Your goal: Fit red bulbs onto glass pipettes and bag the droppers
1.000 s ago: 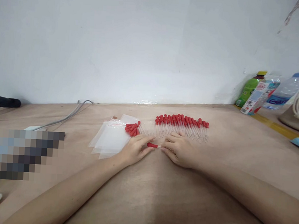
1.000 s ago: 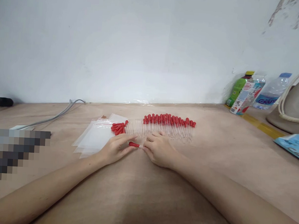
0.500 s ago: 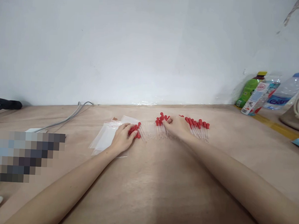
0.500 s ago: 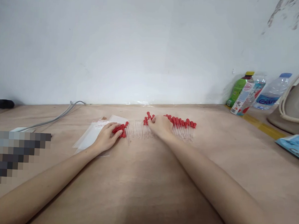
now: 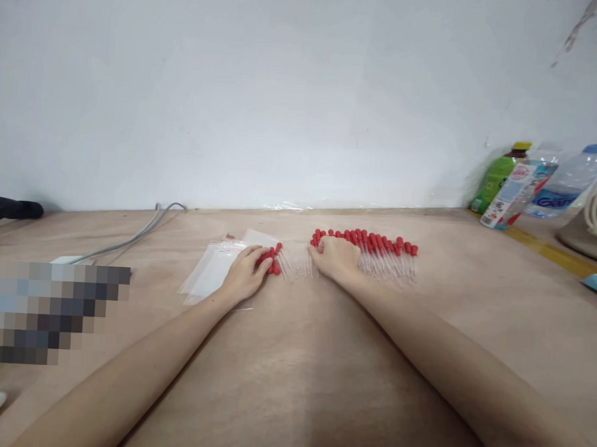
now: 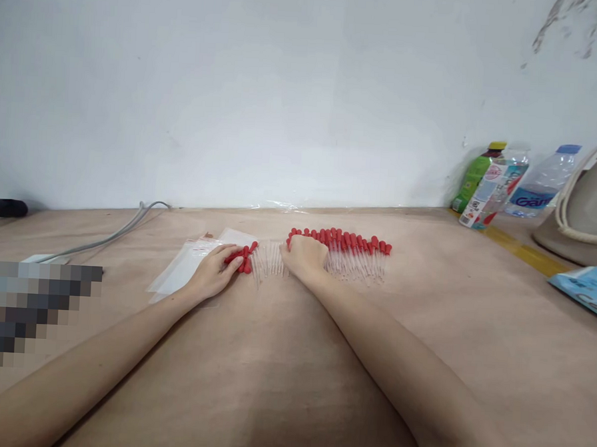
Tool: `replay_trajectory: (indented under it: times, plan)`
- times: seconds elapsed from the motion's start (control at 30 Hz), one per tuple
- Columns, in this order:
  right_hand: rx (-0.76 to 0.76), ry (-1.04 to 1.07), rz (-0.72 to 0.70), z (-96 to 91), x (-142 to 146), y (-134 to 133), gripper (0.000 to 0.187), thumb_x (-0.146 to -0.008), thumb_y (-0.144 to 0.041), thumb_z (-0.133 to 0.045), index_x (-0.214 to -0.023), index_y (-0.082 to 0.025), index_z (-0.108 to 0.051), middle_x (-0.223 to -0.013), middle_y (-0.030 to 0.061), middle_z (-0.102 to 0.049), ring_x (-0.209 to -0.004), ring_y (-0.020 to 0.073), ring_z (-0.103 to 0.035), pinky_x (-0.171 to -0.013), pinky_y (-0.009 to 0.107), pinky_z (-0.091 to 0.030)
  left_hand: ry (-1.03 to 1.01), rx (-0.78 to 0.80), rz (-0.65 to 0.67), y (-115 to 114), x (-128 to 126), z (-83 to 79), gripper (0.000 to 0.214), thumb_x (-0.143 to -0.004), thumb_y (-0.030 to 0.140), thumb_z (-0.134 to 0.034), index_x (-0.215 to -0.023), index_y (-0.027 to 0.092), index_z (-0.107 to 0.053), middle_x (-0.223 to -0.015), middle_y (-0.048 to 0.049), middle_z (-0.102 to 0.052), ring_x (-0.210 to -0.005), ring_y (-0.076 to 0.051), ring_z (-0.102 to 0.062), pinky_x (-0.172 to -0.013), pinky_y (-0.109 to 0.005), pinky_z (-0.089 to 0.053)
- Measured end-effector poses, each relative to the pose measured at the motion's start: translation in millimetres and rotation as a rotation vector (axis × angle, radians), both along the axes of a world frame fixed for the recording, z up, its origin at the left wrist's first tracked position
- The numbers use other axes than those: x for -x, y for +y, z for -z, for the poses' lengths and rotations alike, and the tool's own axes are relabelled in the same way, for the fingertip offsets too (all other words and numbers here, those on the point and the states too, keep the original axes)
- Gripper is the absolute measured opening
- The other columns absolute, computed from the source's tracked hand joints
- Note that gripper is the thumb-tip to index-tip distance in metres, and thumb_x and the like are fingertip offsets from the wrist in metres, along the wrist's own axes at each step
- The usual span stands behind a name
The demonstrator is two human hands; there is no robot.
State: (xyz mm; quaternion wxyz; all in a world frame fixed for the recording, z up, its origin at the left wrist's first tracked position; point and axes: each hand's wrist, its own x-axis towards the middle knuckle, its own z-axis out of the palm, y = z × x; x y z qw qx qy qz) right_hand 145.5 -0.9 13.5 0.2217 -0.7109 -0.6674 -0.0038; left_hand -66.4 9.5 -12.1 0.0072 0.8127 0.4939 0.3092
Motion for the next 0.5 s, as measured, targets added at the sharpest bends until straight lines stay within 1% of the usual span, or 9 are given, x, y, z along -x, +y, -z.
replay_trajectory:
  times: [0.1,0.2,0.27,0.33,0.43,0.5]
  plan:
    - [-0.032,0.007,-0.164,0.1,17.4,-16.2,0.029,-0.076,-0.045,-0.045,-0.072,-0.022,-0.061,-0.078,0.0029,-0.065,-0.077,0.0198,-0.059,-0.065,0.029,-0.04,-0.003,-0.072,-0.009,0.5,0.7,-1.6,0.028,-0.086,0.031,-0.039,-0.103,0.018,-0.058,-0.107,-0.0069,-0.056,-0.103,-0.02,-0.049,-0.091,-0.035,-0.039]
    - [-0.03,-0.01,-0.283,3.6,36.2,-28.0,0.027,-0.077,-0.043,-0.044,-0.074,-0.022,-0.061,-0.079,0.0031,-0.065,-0.079,0.0191,-0.059,-0.065,0.028,-0.04,0.034,-0.203,-0.024,-5.4,-1.6,-8.4,0.023,-0.083,0.029,-0.044,-0.094,0.018,-0.061,-0.099,-0.0063,-0.057,-0.096,-0.021,-0.05,-0.088,-0.036,-0.039]
    - [-0.011,-0.038,-0.306,6.4,44.1,-31.6,0.026,-0.077,-0.042,-0.044,-0.079,-0.021,-0.06,-0.083,0.0038,-0.065,-0.08,0.0191,-0.059,-0.066,0.029,-0.04,0.07,-0.257,0.001,-11.4,-4.3,-13.6,0.019,-0.08,0.029,-0.049,-0.088,0.019,-0.062,-0.089,-0.0052,-0.056,-0.086,-0.02,-0.051,-0.082,-0.036,-0.041]
    - [0.014,-0.061,-0.304,8.4,47.1,-32.8,0.027,-0.078,-0.04,-0.042,-0.083,-0.021,-0.06,-0.087,0.0048,-0.065,-0.081,0.0194,-0.059,-0.066,0.03,-0.041,0.107,-0.258,0.05,-16.8,-6.9,-17.1,0.015,-0.077,0.029,-0.052,-0.083,0.018,-0.062,-0.082,-0.0042,-0.054,-0.079,-0.019,-0.05,-0.077,-0.034,-0.042]
    - [0.064,-0.089,-0.281,8.1,45.4,-33.1,0.031,-0.081,-0.04,-0.039,-0.088,-0.019,-0.061,-0.09,0.0074,-0.065,-0.083,0.02,-0.059,-0.067,0.03,-0.041,0.166,-0.22,0.112,-20.3,-8.5,-17.8,0.013,-0.074,0.029,-0.055,-0.08,0.018,-0.061,-0.08,-0.0041,-0.052,-0.079,-0.019,-0.049,-0.075,-0.033,-0.042]
    - [0.099,-0.112,-0.26,6.3,43.5,-33.8,0.034,-0.083,-0.04,-0.037,-0.091,-0.018,-0.061,-0.089,0.0096,-0.064,-0.083,0.0211,-0.059,-0.067,0.03,-0.042,0.194,-0.199,0.121,-19.9,-8.1,-16.4,0.013,-0.074,0.03,-0.056,-0.078,0.019,-0.06,-0.082,-0.0043,-0.052,-0.08,-0.019,-0.049,-0.075,-0.033,-0.042]
